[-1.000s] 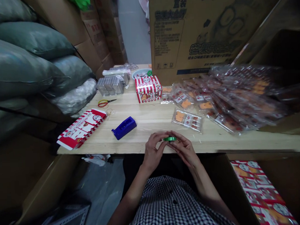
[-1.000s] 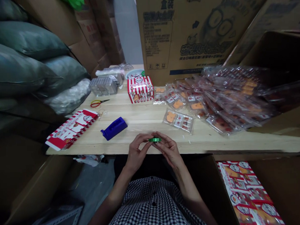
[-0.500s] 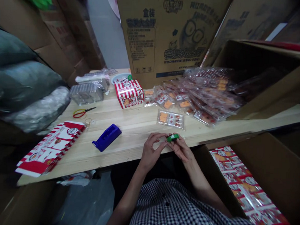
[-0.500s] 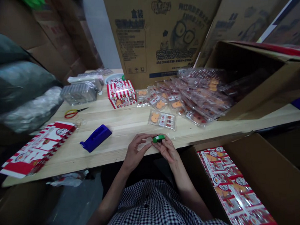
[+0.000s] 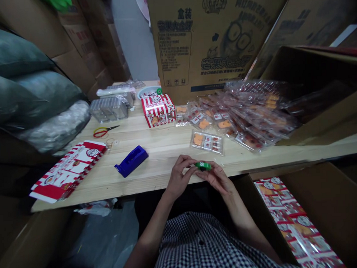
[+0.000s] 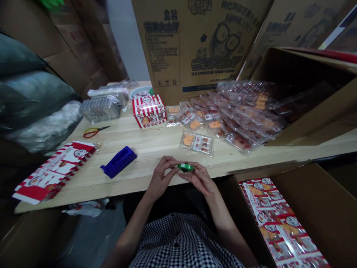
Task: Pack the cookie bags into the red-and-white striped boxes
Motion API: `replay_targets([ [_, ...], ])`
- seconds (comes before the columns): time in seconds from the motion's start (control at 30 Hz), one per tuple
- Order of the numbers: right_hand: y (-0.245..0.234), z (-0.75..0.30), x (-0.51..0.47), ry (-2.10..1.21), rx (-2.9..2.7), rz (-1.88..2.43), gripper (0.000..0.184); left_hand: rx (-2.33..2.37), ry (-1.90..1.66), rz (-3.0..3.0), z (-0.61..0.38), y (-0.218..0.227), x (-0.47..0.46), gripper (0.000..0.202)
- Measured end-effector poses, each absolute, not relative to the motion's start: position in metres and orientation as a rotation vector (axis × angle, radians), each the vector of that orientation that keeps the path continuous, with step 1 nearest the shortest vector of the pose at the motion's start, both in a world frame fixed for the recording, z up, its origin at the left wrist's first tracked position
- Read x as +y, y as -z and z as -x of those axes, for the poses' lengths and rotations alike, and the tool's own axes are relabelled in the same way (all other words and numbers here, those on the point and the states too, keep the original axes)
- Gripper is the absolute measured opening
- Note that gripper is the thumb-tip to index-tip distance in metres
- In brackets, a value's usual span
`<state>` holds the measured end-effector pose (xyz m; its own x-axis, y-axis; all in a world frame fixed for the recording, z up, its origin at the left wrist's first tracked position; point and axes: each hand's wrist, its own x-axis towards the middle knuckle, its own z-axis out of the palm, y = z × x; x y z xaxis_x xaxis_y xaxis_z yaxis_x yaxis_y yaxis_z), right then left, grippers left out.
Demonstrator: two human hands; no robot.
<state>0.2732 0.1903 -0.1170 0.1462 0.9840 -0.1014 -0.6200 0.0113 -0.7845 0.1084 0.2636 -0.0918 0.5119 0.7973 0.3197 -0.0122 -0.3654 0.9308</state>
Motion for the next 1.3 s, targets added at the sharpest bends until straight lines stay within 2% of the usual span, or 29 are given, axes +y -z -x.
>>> replay_targets([
  [0.23, 0.123, -0.282, 0.2, -1.458, -0.668, 0.786, 0.018, 0.531, -0.928, -1.893, -0.087, 0.08, 0.278, 0.028],
  [0.3, 0.124, -0.286, 0.203, -1.506, -0.724, 0.778, 0.023, 0.507, -0.895, -1.917, -0.084, 0.08, 0.281, 0.028],
  [0.4, 0.119, -0.288, 0.203, -1.618, -0.862, 0.748, 0.049, 0.486, -0.851, -1.938, -0.081, 0.083, 0.286, 0.028],
  [0.47, 0.116, -0.287, 0.202, -1.659, -0.955, 0.737, 0.058, 0.472, -0.827, -1.918, -0.081, 0.086, 0.287, 0.027],
  [0.7, 0.117, -0.273, 0.206, -1.295, -0.992, 0.953, 0.057, 0.664, -0.988, -1.521, -0.093, 0.096, 0.259, 0.025],
  [0.83, 0.118, -0.261, 0.206, -1.24, -0.952, 0.993, 0.055, 0.749, -0.951, -1.487, -0.094, 0.1, 0.246, 0.025],
  [1.03, 0.113, -0.267, 0.197, -1.33, -1.007, 0.898, 0.039, 0.625, -0.885, -1.375, -0.085, 0.098, 0.252, 0.023],
  [1.2, 0.104, -0.28, 0.192, -1.388, -1.118, 0.953, 0.017, 0.569, -0.815, -1.264, -0.077, 0.099, 0.251, 0.019],
  [1.3, 0.102, -0.279, 0.19, -1.344, -1.162, 1.006, 0.016, 0.586, -0.757, -1.204, -0.073, 0.103, 0.247, 0.023],
])
